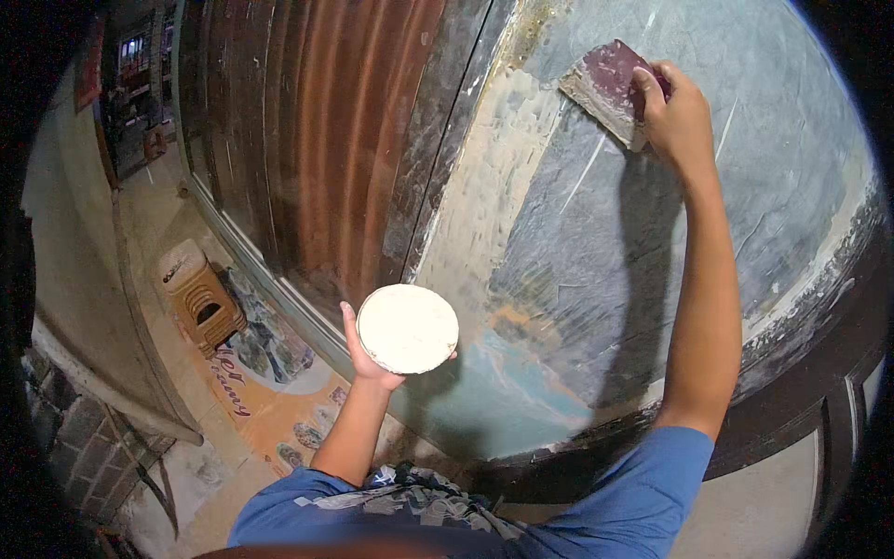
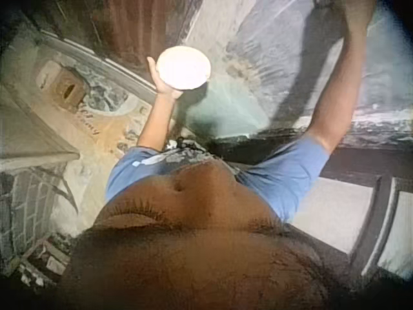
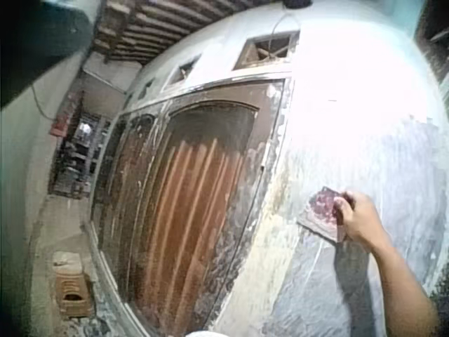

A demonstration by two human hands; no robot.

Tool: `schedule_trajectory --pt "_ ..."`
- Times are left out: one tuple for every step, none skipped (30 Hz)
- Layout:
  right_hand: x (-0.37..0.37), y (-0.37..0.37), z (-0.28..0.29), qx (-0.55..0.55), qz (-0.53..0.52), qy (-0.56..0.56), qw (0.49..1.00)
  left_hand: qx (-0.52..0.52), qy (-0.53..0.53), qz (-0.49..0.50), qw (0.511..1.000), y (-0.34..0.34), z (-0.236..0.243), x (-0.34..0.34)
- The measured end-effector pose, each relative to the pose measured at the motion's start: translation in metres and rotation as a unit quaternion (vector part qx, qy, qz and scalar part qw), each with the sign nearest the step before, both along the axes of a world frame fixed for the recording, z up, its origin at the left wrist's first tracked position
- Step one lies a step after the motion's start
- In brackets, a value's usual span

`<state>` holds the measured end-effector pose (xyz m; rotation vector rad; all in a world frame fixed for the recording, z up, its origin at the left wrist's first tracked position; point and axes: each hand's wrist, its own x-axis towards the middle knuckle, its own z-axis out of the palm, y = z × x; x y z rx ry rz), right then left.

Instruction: The person patches a damaged wall surface with putty using a plastic scraper.

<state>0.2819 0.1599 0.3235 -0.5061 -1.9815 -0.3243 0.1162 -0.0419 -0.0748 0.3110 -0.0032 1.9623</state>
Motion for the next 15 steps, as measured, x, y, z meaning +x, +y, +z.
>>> schedule_trajectory --pt "-0.002 -0.002 -0.003 -0.041 0.028 -0.012 0.999 -0.010 -0.004 0.016 1.000 0.000 -0.002 -0.001" --pt "-0.003 -0.004 -0.010 -0.081 0.055 -0.024 0.995 -0.021 -0.008 0.032 0.999 -0.001 -0.002 -0.001" --pt "-0.005 -0.005 -0.018 -0.047 0.029 -0.054 0.997 -0.009 -0.013 0.028 0.999 -0.004 -0.002 -0.001" --pt "-0.012 -0.007 -0.028 -0.015 0.005 -0.085 0.996 -0.010 -0.015 0.034 0.999 -0.004 -0.005 -0.003" --pt "-0.018 -0.016 -0.038 0.011 -0.035 -0.088 0.995 -0.012 -0.015 0.035 0.999 -0.001 -0.008 -0.004" --pt "-0.024 -0.022 -0.039 0.033 -0.083 -0.092 0.992 -0.014 -0.014 0.036 0.999 0.000 -0.010 -0.005" --pt "-0.022 -0.023 -0.032 0.023 -0.096 -0.077 0.992 -0.013 -0.013 0.032 0.999 0.001 -0.009 -0.004" --pt "-0.021 -0.020 -0.023 0.014 -0.109 -0.061 0.992 -0.015 -0.015 0.028 0.999 0.003 -0.007 -0.003" --pt "-0.015 -0.010 -0.011 0.021 -0.073 -0.031 0.997 -0.017 -0.018 0.025 0.999 0.004 -0.005 -0.002" --pt "-0.013 -0.007 -0.003 0.028 -0.034 -0.001 0.999 -0.020 -0.021 0.025 0.999 0.004 -0.004 -0.001" --pt "-0.009 -0.009 0.002 0.037 -0.007 0.016 0.999 -0.021 -0.016 0.026 0.999 0.004 -0.006 -0.001" --pt "-0.006 -0.005 0.007 -0.012 0.014 0.014 1.000 -0.020 -0.016 0.025 0.999 0.003 -0.005 0.000" --pt "-0.008 -0.012 0.001 -0.047 0.036 -0.007 0.998 -0.019 -0.016 0.023 0.999 -0.001 -0.002 0.001" --pt "-0.011 -0.019 -0.005 -0.082 0.058 -0.029 0.995 -0.016 -0.016 0.022 0.999 -0.003 -0.001 0.001" --pt "-0.014 -0.008 -0.017 -0.058 0.060 -0.049 0.995 -0.015 -0.021 0.028 0.999 -0.002 -0.004 0.000"
